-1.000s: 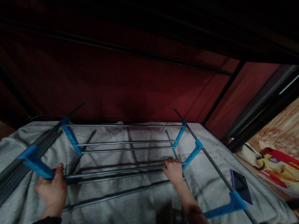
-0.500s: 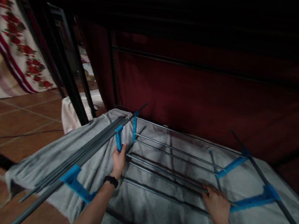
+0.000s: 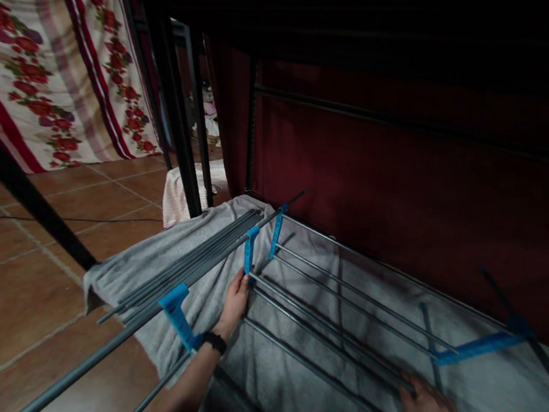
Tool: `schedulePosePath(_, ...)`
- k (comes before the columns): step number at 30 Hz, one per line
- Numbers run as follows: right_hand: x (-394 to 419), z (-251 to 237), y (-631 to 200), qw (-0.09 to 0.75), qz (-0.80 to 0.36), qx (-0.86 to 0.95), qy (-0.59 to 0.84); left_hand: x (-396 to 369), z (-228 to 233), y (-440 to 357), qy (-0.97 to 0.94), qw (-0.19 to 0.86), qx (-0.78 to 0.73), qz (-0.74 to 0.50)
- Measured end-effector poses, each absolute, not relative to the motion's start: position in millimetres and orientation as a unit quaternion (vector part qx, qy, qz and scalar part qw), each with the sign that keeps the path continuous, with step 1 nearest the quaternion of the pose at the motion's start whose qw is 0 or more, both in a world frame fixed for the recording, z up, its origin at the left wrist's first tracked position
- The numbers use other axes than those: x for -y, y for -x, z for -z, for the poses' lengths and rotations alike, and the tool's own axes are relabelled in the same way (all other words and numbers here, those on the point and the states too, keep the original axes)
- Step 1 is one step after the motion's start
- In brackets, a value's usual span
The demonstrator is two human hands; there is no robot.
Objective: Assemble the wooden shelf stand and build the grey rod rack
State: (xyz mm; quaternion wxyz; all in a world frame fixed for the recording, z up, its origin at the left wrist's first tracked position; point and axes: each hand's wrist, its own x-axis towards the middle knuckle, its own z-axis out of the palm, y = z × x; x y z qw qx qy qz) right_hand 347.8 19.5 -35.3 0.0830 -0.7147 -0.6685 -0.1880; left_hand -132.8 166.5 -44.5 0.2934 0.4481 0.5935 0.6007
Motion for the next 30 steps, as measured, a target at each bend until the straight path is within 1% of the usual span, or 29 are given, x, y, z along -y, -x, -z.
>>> schedulePosePath(9,-18.9,35.5,-350.1,0.072,0.206,0.67,0.709,-160.2,31.3,125.4,-0.477,0.247,-0.598,-0.595)
schedulePosePath(17,-20.5,33.5,-347.8,0.071,0.215,0.674,0.703,-156.2,26.8,128.7,-0.495,0.255,-0.587,-0.588)
schedulePosePath(20,-20.7,34.9,-349.1,0.07,0.22,0.672,0.703,-156.3,28.2,130.5,-0.503,0.24,-0.588,-0.586)
schedulePosePath(23,-20.7,36.4,-349.7,0.083,0.213,0.672,0.705,-157.4,29.1,132.3,-0.511,0.227,-0.584,-0.588)
schedulePosePath(30,-21.4,38.0,-347.5,0.1,0.195,0.669,0.71,-159.6,31.2,135.4,-0.501,0.242,-0.593,-0.582)
